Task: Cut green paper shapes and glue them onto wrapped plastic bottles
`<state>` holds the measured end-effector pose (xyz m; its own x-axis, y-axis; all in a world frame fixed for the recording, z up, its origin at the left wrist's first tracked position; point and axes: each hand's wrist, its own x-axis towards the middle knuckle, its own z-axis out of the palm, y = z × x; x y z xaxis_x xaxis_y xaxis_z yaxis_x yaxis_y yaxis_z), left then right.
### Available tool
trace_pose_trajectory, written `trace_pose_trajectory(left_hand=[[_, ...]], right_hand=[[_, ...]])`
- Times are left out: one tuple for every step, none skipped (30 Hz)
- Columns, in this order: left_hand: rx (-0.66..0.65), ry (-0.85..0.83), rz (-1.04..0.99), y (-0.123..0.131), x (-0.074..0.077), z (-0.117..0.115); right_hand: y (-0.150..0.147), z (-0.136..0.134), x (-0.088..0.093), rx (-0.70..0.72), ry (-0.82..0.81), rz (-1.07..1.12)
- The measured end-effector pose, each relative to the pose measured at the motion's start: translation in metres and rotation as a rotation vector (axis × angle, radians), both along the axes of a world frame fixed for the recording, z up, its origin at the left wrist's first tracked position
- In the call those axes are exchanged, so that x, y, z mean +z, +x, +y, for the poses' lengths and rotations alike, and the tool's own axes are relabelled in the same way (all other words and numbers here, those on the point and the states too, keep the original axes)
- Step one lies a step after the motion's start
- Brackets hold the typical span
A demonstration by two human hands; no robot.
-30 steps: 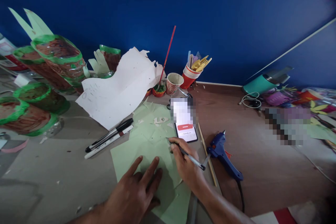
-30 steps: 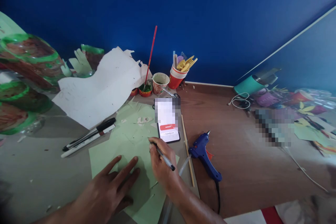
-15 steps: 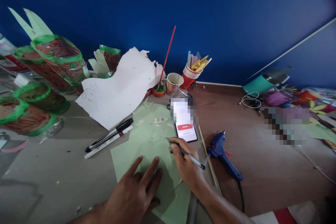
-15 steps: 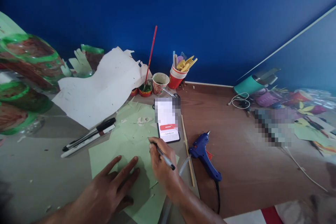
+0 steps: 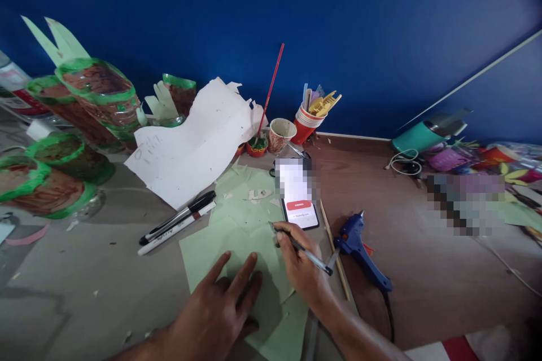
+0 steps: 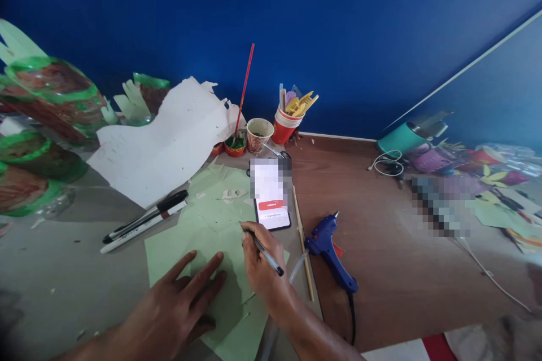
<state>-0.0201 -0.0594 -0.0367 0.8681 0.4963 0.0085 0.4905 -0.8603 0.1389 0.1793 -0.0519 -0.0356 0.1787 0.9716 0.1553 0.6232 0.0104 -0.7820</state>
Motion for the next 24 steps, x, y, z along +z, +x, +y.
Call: trace_pose_trajectory(left_hand=[[-0.002, 0.000, 0.001, -0.0001, -0.0003, -0.0001], [-0.003, -0.003, 0.005, -0.0002, -0.0007, -0.0001], [-0.002, -0.006, 0.011, -0.0003, -0.0012, -0.0001], [-0.001, -0.010, 0.017, -0.0004, -0.0018, -0.0002], [0.001, -0.011, 0.019, -0.0005, -0.0026, -0.0003], [0.002, -0.009, 0.015, -0.0006, -0.0034, -0.0005], [0.003, -0.006, 0.005, -0.0008, -0.0042, -0.0007], [0.006, -0.003, -0.006, -0.0009, -0.0050, -0.0011], [0.008, -0.002, -0.015, -0.0011, -0.0055, -0.0015], [0.012, -0.001, -0.023, -0.0012, -0.0058, -0.0018], [0.013, 0.001, -0.028, -0.0012, -0.0058, -0.0021], [0.012, 0.000, -0.027, -0.0012, -0.0055, -0.0022], [0.011, 0.000, -0.024, -0.0012, -0.0050, -0.0022], [0.008, 0.002, -0.022, -0.0010, -0.0043, -0.0021], [0.006, 0.004, -0.022, -0.0009, -0.0035, -0.0018], [0.006, 0.005, -0.020, -0.0008, -0.0028, -0.0015], [0.007, 0.004, -0.020, -0.0006, -0.0021, -0.0012], [0.009, 0.003, -0.018, -0.0005, -0.0015, -0.0009], [0.009, 0.000, -0.012, -0.0003, -0.0009, -0.0007], [0.009, -0.005, -0.001, -0.0002, -0.0005, -0.0006], [0.009, -0.010, 0.009, 0.0000, -0.0001, -0.0004], [0.007, -0.014, 0.016, 0.0002, 0.0003, -0.0003], [0.007, -0.018, 0.021, 0.0004, 0.0006, -0.0002], [0.007, -0.020, 0.021, 0.0005, 0.0008, -0.0001]], right_hand=[[-0.0001, 0.0000, 0.0006, -0.001, 0.006, -0.003], [-0.0002, 0.0000, 0.0011, -0.001, 0.011, -0.004], [-0.0003, 0.0000, 0.0015, -0.003, 0.013, -0.003], [-0.0003, 0.0000, 0.0019, -0.005, 0.013, 0.002], [-0.0003, 0.0000, 0.0022, -0.008, 0.014, 0.007], [-0.0003, 0.0001, 0.0024, -0.014, 0.018, 0.014], [-0.0003, 0.0001, 0.0026, -0.023, 0.025, 0.021], [-0.0004, 0.0001, 0.0027, -0.029, 0.033, 0.027], [-0.0004, 0.0000, 0.0027, -0.030, 0.040, 0.030], [-0.0004, 0.0000, 0.0026, -0.028, 0.042, 0.031], [-0.0004, -0.0001, 0.0023, -0.028, 0.039, 0.029], [-0.0004, -0.0002, 0.0020, -0.026, 0.031, 0.026], [-0.0003, -0.0003, 0.0014, -0.023, 0.021, 0.023], [-0.0002, -0.0005, 0.0008, -0.016, 0.010, 0.020], [-0.0001, -0.0006, 0.0002, -0.010, 0.001, 0.017], [0.0000, -0.0007, -0.0004, -0.003, -0.007, 0.016], [0.0000, -0.0008, -0.0009, 0.006, -0.012, 0.015], [0.0001, -0.0008, -0.0013, 0.013, -0.014, 0.015], [0.0001, -0.0009, -0.0016, 0.014, -0.012, 0.017], [0.0001, -0.0009, -0.0018, 0.015, -0.013, 0.019], [0.0001, -0.0010, -0.0019, 0.015, -0.015, 0.022], [0.0002, -0.0010, -0.0019, 0.015, -0.019, 0.024], [0.0003, -0.0009, -0.0018, 0.015, -0.025, 0.025], [0.0004, -0.0009, -0.0014, 0.016, -0.030, 0.024]])
